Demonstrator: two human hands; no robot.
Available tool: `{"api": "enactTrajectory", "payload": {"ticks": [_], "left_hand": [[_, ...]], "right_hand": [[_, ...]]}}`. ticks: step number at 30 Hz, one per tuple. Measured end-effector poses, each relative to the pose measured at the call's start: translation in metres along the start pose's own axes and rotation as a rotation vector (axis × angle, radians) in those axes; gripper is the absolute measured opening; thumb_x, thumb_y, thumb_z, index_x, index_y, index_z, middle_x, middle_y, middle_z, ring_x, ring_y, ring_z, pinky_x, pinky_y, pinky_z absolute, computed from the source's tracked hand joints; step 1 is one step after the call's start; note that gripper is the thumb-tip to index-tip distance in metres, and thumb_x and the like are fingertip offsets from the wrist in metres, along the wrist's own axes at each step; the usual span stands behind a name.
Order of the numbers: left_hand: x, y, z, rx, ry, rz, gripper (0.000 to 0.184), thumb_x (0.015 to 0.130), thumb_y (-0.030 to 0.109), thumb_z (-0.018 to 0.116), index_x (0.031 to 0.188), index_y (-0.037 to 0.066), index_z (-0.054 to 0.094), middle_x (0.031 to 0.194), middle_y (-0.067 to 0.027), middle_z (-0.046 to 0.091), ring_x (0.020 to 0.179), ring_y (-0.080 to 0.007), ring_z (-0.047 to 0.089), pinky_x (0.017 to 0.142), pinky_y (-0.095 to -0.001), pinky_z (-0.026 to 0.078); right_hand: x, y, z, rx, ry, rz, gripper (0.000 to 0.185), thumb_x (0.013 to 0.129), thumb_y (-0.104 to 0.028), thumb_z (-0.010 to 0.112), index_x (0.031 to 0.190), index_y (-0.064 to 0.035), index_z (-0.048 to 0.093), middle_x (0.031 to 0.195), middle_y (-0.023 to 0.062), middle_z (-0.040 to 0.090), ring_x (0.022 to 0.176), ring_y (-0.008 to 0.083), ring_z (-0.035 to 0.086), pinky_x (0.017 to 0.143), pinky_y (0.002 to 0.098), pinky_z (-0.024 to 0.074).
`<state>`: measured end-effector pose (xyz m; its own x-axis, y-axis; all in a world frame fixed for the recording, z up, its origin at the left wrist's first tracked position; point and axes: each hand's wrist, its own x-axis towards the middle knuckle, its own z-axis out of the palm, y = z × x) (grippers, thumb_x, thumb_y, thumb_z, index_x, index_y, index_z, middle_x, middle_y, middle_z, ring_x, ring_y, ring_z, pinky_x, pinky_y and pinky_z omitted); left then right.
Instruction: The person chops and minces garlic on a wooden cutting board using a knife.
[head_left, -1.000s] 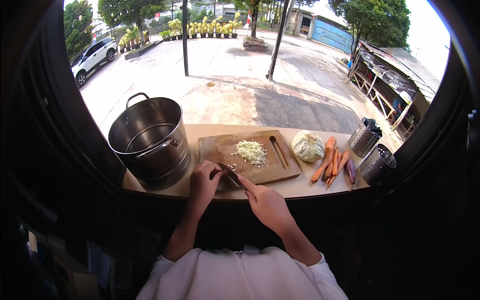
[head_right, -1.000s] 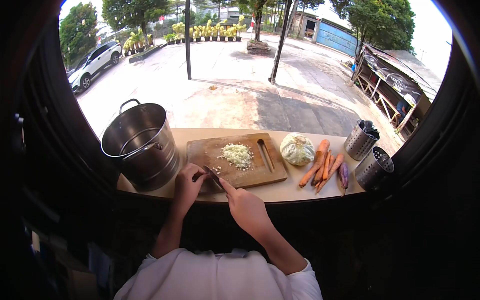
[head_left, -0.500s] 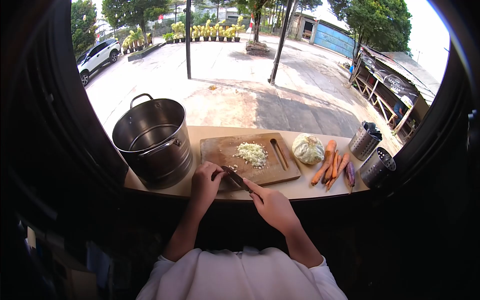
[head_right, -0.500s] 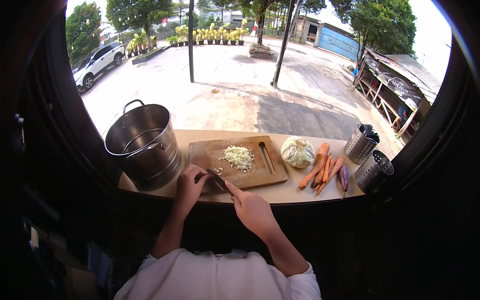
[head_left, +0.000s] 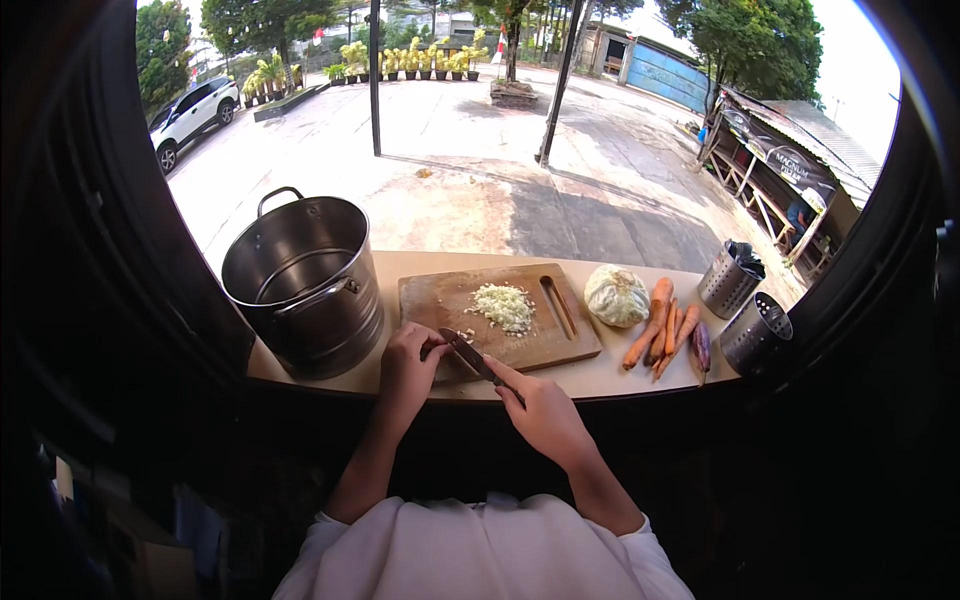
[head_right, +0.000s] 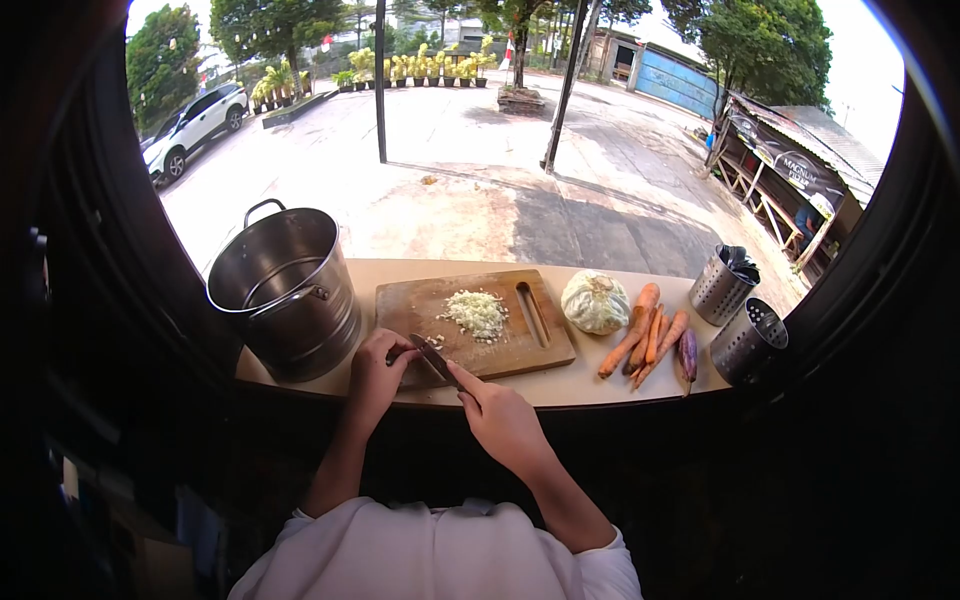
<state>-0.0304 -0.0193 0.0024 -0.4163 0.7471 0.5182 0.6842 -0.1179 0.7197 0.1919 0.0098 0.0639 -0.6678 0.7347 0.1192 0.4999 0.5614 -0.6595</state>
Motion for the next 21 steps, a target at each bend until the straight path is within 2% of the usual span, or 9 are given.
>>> {"api": "enactTrajectory", "payload": {"ticks": [12,18,21], "left_hand": [[0.001,0.002,-0.001,0.004,-0.002,-0.011,0.011,0.082,0.003,0.078,0.088,0.0,0.069,0.089,-0.0117,0.066,0.079,-0.0263,0.069,0.072,-0.0362,0.055],[0.001,0.004,-0.001,-0.005,-0.007,-0.017,0.011,0.082,0.002,0.078,0.087,-0.001,0.069,0.088,-0.0118,0.065,0.081,-0.0271,0.068,0.072,-0.0367,0.054],[0.001,0.003,-0.001,-0.007,-0.004,-0.01,0.011,0.083,0.002,0.078,0.087,-0.001,0.069,0.087,-0.0117,0.065,0.081,-0.027,0.068,0.072,-0.0367,0.054]], "right_hand": [[-0.005,0.0,-0.005,-0.003,-0.011,-0.009,0.049,0.1,-0.014,0.058,0.148,-0.0234,0.054,0.094,0.0257,0.068,0.085,0.0447,0.064,0.075,0.0459,0.0507],[-0.001,-0.005,-0.007,-0.062,-0.035,0.026,0.047,0.1,-0.016,0.057,0.147,-0.0247,0.055,0.093,0.0243,0.068,0.086,0.0436,0.066,0.075,0.0476,0.0508],[0.008,-0.001,0.005,-0.104,0.008,-0.021,0.046,0.101,-0.017,0.057,0.146,-0.0242,0.056,0.094,0.0238,0.069,0.087,0.0434,0.065,0.075,0.0486,0.0505]]}}
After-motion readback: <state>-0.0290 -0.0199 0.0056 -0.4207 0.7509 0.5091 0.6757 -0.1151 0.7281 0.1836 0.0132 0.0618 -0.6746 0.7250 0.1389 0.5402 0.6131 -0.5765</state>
